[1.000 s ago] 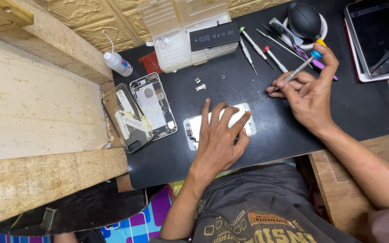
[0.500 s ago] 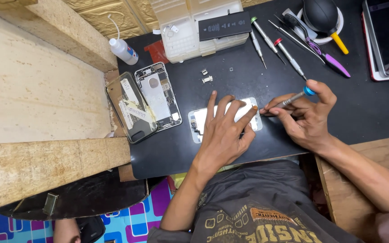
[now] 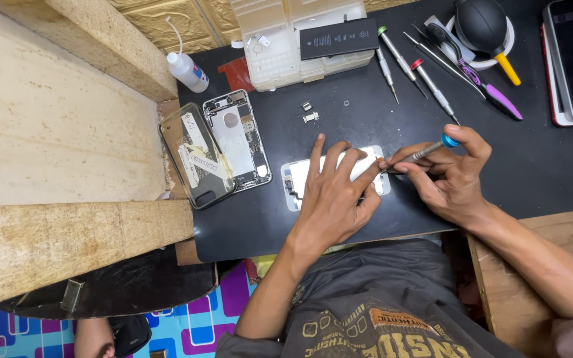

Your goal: Repairing a mobile phone by unscrewing and manipulating internal components on the screen assembly.

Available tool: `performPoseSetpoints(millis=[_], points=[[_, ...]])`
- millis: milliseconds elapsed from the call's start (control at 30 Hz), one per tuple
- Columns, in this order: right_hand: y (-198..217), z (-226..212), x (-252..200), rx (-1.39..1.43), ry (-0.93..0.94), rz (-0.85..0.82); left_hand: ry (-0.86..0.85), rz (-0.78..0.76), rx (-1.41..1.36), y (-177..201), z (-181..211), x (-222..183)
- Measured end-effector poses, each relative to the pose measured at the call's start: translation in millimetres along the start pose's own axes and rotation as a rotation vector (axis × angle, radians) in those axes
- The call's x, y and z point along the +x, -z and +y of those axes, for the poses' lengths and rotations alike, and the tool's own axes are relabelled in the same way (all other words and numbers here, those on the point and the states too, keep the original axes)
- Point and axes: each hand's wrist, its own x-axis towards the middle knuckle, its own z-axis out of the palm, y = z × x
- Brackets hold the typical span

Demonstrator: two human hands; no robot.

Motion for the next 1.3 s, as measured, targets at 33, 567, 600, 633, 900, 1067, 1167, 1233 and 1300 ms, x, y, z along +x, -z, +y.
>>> performPoseSetpoints(millis=[33,567,600,633,900,1067,1167,1233,1300], points=[[-0.2,0.5,0.1,0.001,0.000,0.000,0.001,0.000,0.000,0.0,-0.3,0.0],[1.5,1.1,-2.1,-0.066,0.043,-0.045,0.006,0.007,-0.001,-1.3,-0.8,-1.0],[1.4,-2.6,-0.2,-0.111,0.067,-0.069,0.006,0.004,0.007,-0.5,-0.4,-1.5],[2.4,0.6,-2.5,-0.112,0.073,-0.072,0.005,0.009,0.010,-0.6,-0.6,-1.2],[9.4,7.8,6.2,-0.342,0.276,-0.163,0.007,0.022,-0.005,-0.8,-0.6,-2.8],[8.8,5.8,12.6,-0.247,0.307,-0.187,0.014,0.037,0.013,-0.9,0.4,-3.9],[9.1,4.0,15.1,-0.246,0.319,-0.188,0.014,0.029,0.024,-0.8,-0.2,-3.4],[9.1,4.6,14.2,-0.255,0.327,-0.201,0.012,0.021,0.031,-1.2,-0.2,-3.8],[8.3,8.7,11.2,-0.278,0.340,-0.152,0.010,0.029,0.028,-1.1,-0.1,-3.5]])
